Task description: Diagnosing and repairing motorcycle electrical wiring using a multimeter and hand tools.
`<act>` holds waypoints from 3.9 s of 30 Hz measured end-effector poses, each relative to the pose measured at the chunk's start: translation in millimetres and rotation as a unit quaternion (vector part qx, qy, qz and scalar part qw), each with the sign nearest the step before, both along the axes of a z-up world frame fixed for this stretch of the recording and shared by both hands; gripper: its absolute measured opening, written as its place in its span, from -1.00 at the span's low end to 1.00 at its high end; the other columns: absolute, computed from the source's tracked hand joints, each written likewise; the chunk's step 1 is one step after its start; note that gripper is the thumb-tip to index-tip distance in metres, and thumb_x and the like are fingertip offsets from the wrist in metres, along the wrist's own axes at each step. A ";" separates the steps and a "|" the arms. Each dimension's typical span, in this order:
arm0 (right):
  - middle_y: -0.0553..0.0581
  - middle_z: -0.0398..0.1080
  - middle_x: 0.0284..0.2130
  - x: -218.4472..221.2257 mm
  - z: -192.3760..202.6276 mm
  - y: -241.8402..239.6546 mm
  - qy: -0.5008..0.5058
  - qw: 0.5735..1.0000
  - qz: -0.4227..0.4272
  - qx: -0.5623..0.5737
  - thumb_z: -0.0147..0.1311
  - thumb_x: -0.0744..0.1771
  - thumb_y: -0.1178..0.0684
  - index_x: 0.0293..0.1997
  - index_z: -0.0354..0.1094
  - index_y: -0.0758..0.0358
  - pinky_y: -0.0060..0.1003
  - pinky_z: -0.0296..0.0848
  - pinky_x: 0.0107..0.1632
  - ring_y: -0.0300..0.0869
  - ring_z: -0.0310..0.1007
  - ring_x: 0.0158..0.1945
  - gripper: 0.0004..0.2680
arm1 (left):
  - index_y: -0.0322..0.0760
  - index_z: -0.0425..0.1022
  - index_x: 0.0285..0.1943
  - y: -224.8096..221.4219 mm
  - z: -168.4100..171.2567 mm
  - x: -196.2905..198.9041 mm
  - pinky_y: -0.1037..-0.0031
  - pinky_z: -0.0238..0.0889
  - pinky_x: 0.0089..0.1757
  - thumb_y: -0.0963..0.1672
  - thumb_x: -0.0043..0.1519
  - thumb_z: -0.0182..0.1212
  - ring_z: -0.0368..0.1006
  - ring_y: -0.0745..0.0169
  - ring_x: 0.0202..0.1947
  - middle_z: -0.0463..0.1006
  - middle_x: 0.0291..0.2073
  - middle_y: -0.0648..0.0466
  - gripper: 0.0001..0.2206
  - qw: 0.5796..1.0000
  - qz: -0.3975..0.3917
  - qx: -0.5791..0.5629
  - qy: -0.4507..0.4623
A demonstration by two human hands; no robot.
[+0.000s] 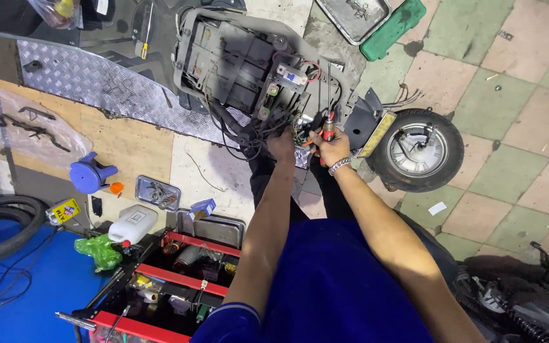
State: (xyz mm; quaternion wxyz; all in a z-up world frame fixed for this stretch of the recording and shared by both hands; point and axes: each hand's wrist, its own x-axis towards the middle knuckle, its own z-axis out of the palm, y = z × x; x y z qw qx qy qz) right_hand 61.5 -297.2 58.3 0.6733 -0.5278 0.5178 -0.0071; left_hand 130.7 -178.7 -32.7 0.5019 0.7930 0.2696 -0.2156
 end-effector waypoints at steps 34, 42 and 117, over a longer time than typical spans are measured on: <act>0.22 0.44 -0.64 -7.5 11.8 -21.5 -0.012 0.998 0.050 0.035 0.36 0.26 0.11 -0.36 0.40 0.31 -0.43 0.46 -0.57 -0.14 0.53 -0.62 -0.84 | -0.53 0.45 0.14 3.8 -21.6 -14.4 -0.15 0.39 0.00 -0.10 0.16 0.43 0.47 -0.27 0.03 0.50 -0.03 -0.32 -0.55 0.993 0.051 -0.097 0.040; 0.21 0.44 -0.65 -9.8 0.7 -21.8 -0.002 0.998 0.063 0.017 0.37 0.26 0.08 -0.34 0.41 0.30 -0.42 0.48 -0.57 -0.13 0.54 -0.62 -0.83 | -0.47 0.49 0.11 5.2 -14.5 -13.4 -0.14 0.33 -0.23 -0.10 0.22 0.31 0.54 -0.09 -0.16 0.57 -0.20 -0.17 -0.64 0.997 0.004 -0.054 0.046; 0.26 0.53 -0.06 -83.6 68.7 -11.6 0.259 0.848 0.423 -0.188 0.08 0.31 -0.21 0.34 0.26 -0.12 0.06 0.44 0.18 0.20 0.50 0.10 -0.58 | -0.36 0.59 0.02 -14.6 50.2 -48.5 0.64 0.28 -0.57 -0.08 0.23 0.35 0.64 0.14 -0.46 0.62 -0.37 -0.07 -0.72 0.925 -0.135 -0.256 0.248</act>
